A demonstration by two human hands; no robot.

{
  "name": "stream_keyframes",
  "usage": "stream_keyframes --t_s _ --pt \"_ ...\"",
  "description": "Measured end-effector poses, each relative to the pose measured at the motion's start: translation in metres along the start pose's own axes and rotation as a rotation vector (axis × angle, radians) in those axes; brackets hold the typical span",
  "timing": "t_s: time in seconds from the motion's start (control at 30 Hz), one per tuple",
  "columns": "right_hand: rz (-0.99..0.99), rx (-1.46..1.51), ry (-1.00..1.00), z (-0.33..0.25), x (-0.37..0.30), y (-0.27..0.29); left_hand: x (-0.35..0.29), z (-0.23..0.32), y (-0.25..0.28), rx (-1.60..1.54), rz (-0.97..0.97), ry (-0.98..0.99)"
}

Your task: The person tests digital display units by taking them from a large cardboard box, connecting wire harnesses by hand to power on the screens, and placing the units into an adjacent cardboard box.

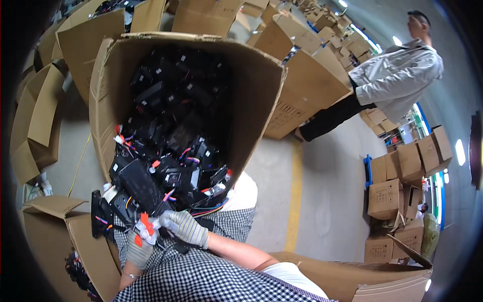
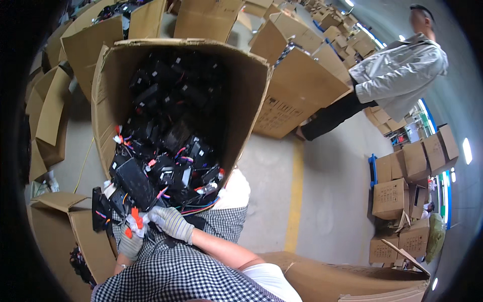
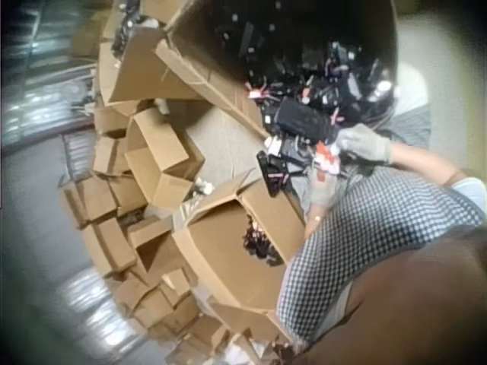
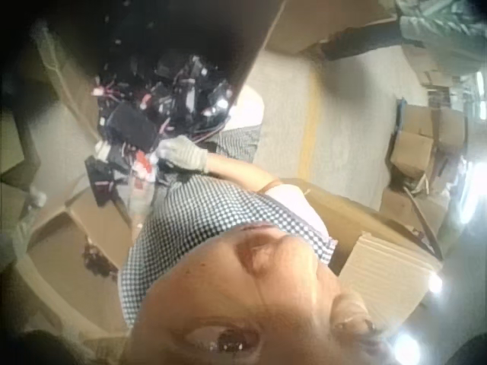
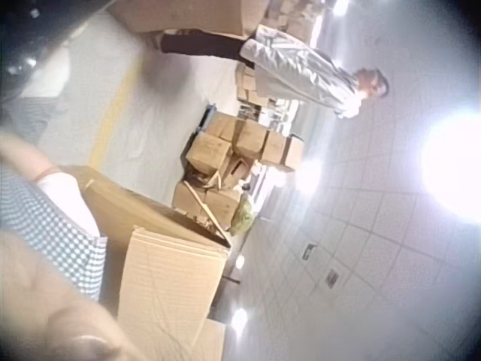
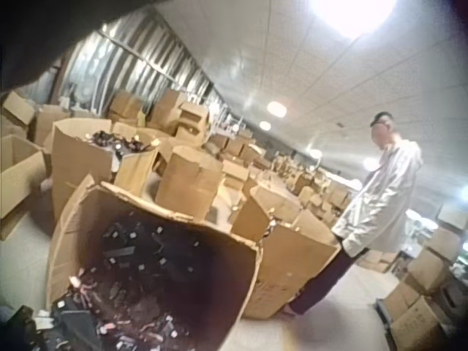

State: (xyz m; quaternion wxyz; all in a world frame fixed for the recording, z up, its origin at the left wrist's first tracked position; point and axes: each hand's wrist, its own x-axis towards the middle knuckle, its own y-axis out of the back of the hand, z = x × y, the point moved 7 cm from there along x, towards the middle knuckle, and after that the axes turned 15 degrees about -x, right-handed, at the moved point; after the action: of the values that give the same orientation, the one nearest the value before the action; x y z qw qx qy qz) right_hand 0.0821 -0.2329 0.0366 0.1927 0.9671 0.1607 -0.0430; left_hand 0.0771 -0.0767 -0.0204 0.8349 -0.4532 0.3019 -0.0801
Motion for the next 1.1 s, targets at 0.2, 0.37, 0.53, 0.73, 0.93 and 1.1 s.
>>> stream_keyframes --t_s 0.2,0.37,0.53,0.73,0.93,1.1 --pt "0.866 -0.829 -0.210 0.019 -0.021 0.078 -0.020 -0.001 -0.021 0.167 -0.023 0.051" --pt "0.801 -0.337 -0.072 0.058 0.028 0.061 -0.034 0.022 -0.041 0.976 -0.263 -0.234" --pt "0.207 -0.766 0.394 -0.030 0.074 -0.002 -0.051 0.023 -0.061 1.407 -0.520 -0.327" --pt "-0.009 -0.634 0.556 -0.035 0.051 -0.047 -0.061 0.022 -0.046 1.467 -0.409 -0.391" --pt "-0.062 0.021 0.137 -0.008 -0.016 -0.027 -0.059 0.028 -0.034 1.568 -0.420 -0.320" --pt "-0.250 0.029 -0.055 -0.006 -0.027 -0.027 -0.058 0.024 0.015 1.391 -0.139 -0.228"
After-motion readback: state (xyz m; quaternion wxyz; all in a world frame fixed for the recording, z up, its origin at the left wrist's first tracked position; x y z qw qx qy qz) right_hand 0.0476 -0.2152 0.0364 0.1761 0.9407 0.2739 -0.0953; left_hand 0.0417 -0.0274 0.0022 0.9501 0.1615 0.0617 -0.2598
